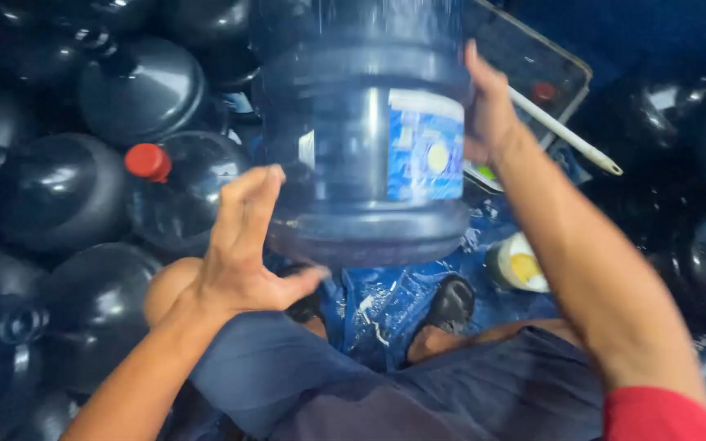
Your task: Scrubbing the exterior of a large plastic water jug with a sponge and soapy water to prepare it for reuse.
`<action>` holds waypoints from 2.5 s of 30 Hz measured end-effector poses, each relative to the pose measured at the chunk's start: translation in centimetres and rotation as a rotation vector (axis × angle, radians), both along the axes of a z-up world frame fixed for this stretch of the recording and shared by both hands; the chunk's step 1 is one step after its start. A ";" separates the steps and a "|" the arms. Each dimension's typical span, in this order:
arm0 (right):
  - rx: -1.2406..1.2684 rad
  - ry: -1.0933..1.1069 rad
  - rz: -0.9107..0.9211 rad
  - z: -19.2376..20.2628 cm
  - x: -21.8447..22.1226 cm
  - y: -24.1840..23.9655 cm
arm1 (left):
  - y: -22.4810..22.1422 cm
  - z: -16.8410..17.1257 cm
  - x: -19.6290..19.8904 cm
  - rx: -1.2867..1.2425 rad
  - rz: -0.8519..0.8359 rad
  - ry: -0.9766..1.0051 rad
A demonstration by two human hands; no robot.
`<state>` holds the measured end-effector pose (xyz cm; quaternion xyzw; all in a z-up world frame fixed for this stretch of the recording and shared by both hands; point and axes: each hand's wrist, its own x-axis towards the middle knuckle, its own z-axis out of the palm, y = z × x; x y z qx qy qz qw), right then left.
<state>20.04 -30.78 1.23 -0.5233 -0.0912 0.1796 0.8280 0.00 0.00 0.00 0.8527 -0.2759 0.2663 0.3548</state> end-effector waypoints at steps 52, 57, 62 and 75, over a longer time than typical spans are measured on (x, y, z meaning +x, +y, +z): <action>-1.492 0.697 -0.275 -44.1 -8.1 -30.6 | -14.5 -8.5 7.3 -0.123 0.047 0.143; -1.515 0.715 -0.481 -43.3 -7.1 -29.8 | -13.2 -8.1 7.8 -0.146 0.028 0.127; -1.573 0.685 -0.394 -41.7 -6.5 -28.3 | -12.8 -7.8 7.9 -0.188 0.018 0.141; -1.202 0.693 -1.523 -29.3 -9.2 -22.1 | -7.6 -7.1 10.4 -0.304 -0.069 0.197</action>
